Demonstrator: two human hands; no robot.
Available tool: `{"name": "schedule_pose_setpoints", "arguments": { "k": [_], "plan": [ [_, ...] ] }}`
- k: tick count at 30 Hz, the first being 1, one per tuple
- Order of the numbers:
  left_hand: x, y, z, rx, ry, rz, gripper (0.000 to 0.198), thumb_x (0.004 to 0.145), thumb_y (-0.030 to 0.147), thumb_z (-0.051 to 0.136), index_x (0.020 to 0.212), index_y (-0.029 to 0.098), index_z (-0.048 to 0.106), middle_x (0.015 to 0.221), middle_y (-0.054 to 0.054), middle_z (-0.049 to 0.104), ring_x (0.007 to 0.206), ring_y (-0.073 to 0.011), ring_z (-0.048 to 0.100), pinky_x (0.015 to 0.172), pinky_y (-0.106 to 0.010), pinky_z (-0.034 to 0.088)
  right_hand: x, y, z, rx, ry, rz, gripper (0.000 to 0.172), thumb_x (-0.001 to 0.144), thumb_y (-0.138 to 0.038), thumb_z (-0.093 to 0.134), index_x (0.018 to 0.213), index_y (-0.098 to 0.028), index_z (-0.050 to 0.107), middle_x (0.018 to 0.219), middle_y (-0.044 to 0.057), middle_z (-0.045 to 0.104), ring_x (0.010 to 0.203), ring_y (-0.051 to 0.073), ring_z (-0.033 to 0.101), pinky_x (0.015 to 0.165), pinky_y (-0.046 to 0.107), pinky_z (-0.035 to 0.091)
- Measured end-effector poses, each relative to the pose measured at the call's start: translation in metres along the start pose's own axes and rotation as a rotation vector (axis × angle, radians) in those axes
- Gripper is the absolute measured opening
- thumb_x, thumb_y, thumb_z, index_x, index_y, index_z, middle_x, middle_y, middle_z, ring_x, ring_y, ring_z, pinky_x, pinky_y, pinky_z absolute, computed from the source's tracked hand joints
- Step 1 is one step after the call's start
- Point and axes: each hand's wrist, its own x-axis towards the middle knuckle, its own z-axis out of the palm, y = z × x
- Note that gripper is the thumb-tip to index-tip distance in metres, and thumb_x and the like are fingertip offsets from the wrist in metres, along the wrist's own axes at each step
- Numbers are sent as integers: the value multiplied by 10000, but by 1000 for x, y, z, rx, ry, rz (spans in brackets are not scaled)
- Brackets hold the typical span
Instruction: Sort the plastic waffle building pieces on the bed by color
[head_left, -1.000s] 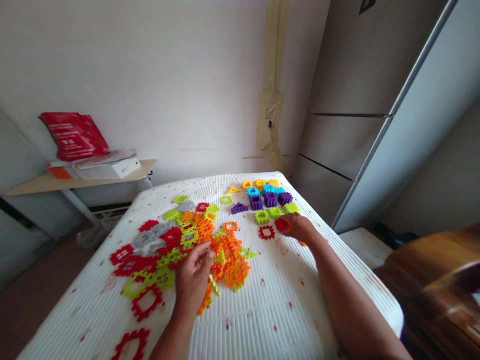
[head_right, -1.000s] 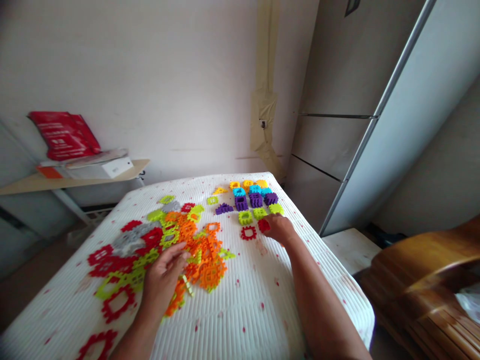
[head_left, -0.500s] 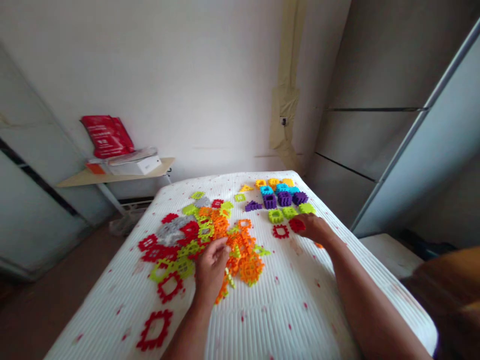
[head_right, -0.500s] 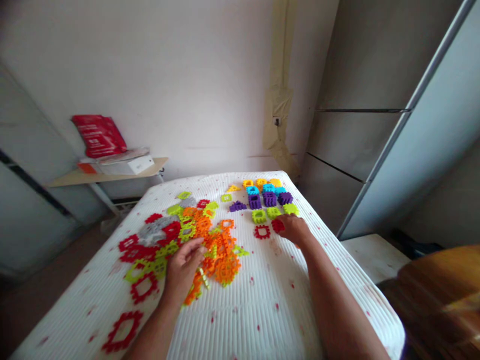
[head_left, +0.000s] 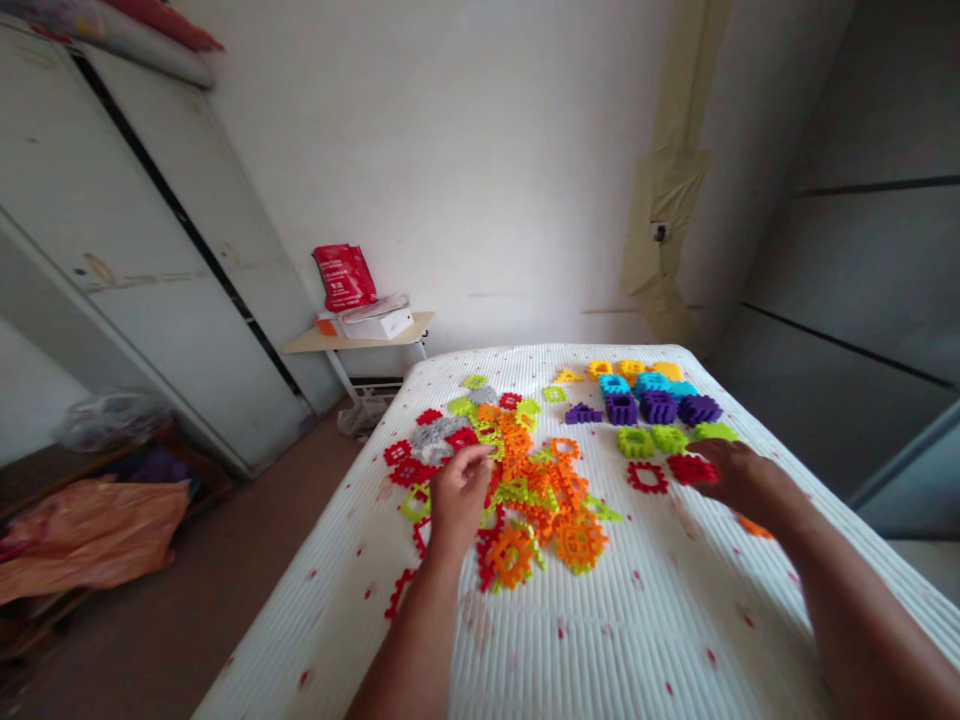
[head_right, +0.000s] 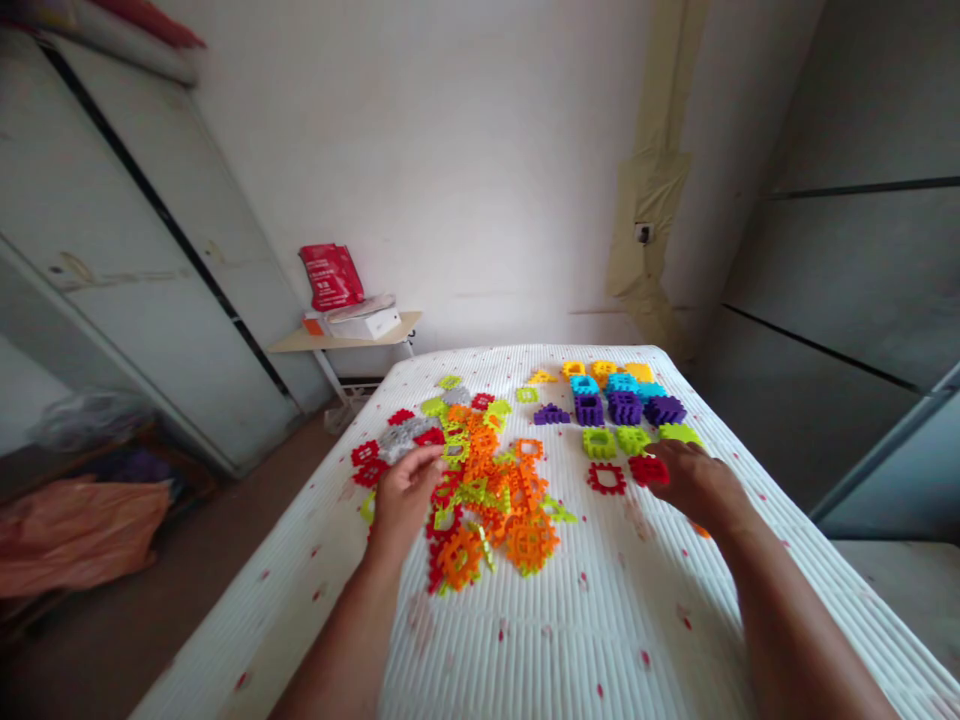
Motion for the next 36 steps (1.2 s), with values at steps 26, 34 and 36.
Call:
{"name": "schedule_pose_setpoints", "arguments": {
  "k": [26,34,36],
  "plan": [
    [201,-107,-55,1037,-11,-439,417,726,335,658,1071,108,598,1182,-192,564,1112,-331,524,854,-457,460,17,-95,-11,191,156,-359,297,917,-219,369,731,-168,594,674,53,588,620,142,531,588,246,378],
    [203,-99,-54,980,6,-430,269,542,245,671,782,123,666,851,-181,698,876,-323,646,663,-359,495,20,-110,-12,222,45,-371,284,907,-178,363,707,-171,564,674,50,576,645,144,513,612,256,351],
    [200,-90,-59,928,-1,-345,142,544,239,657,644,139,642,735,-149,698,785,-307,657,628,-343,488,20,-112,-14,224,41,-371,288,904,-168,360,693,-169,555,665,49,571,637,142,505,609,258,342]
  ]
}}
